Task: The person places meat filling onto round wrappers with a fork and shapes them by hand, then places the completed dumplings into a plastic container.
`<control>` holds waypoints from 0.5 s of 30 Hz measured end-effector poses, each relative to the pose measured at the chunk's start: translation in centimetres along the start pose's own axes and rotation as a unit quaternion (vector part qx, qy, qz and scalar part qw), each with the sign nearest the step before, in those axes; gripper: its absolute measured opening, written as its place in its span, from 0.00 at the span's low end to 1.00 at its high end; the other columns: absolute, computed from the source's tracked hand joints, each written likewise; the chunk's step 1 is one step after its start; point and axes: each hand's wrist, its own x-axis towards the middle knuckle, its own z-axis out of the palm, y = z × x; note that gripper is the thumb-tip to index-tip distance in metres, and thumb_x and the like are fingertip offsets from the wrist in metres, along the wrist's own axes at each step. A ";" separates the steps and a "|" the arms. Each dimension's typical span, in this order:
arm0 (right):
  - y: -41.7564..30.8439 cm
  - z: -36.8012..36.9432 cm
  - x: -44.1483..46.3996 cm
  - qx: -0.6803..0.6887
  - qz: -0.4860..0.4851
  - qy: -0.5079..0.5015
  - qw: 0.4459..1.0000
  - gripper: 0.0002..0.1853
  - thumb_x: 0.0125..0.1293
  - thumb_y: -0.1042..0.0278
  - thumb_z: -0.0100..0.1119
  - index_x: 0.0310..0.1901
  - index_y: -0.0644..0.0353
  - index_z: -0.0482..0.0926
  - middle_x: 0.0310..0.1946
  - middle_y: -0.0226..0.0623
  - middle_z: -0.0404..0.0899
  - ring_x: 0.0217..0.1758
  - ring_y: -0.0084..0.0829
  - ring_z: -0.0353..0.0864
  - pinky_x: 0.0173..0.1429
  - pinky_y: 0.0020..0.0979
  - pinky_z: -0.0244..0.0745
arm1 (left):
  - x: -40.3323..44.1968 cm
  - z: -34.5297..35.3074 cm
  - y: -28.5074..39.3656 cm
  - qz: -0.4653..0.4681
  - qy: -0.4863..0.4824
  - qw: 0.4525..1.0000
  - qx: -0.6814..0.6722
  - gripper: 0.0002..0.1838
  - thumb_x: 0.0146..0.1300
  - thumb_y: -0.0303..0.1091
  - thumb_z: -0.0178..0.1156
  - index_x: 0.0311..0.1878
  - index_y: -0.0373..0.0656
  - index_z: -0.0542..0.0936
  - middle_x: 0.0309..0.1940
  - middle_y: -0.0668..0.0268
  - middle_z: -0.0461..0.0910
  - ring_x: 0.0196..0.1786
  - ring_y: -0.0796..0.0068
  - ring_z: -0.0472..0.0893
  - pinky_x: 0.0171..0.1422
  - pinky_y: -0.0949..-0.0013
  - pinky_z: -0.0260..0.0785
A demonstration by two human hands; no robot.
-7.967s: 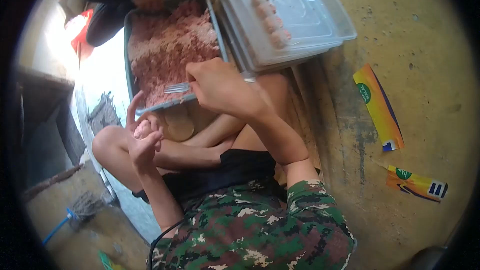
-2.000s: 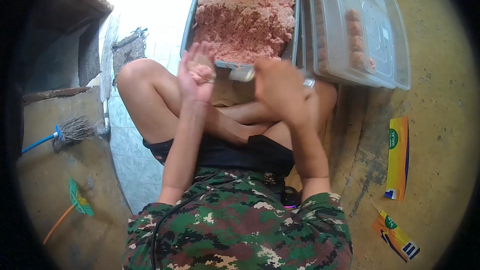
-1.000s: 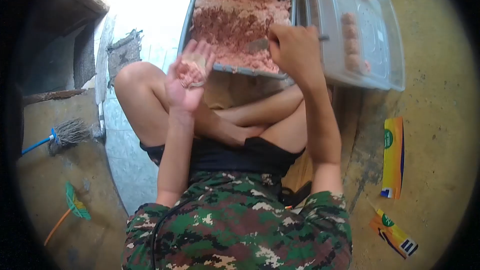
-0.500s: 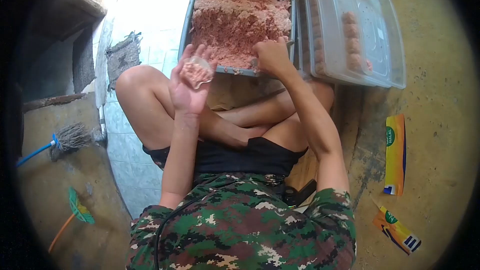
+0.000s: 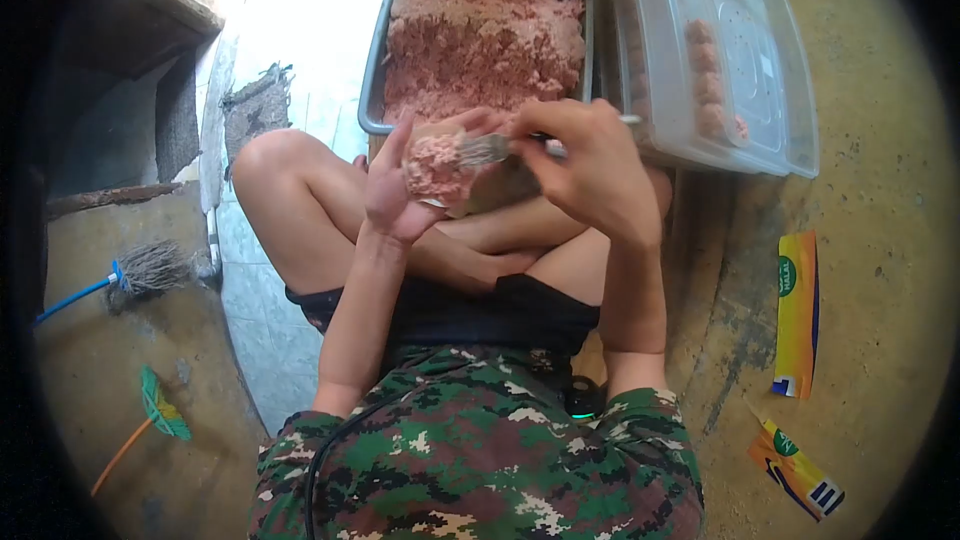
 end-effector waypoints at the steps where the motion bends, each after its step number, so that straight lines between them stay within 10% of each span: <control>1: 0.1 0.7 0.3 0.033 0.030 -0.045 0.998 0.03 0.56 0.76 0.61 0.33 0.63 0.80 0.27 0.44 0.81 0.32 0.45 0.82 0.37 0.35 0.74 | -0.8 0.7 -0.3 -0.017 -0.024 1.000 0.009 0.36 0.76 0.54 0.34 0.66 0.24 0.63 0.63 0.45 0.71 0.65 0.53 0.73 0.72 0.56 0.65; 8: -0.3 0.5 0.2 0.019 0.022 -0.068 0.997 0.04 0.55 0.72 0.63 0.31 0.61 0.79 0.26 0.42 0.81 0.32 0.43 0.81 0.36 0.40 0.70 | -0.7 -0.4 -0.7 -0.043 -0.098 0.994 0.012 0.33 0.76 0.50 0.40 0.67 0.25 0.62 0.63 0.43 0.70 0.65 0.53 0.73 0.72 0.54 0.66; 15: -0.2 3.5 -2.0 -0.120 -0.181 0.030 0.976 0.08 0.52 0.76 0.65 0.36 0.60 0.82 0.25 0.34 0.80 0.27 0.34 0.79 0.32 0.35 0.73 | -0.3 -1.0 -0.1 0.004 -0.038 0.992 -0.123 0.31 0.70 0.34 0.50 0.70 0.26 0.57 0.67 0.39 0.62 0.74 0.51 0.61 0.77 0.51 0.58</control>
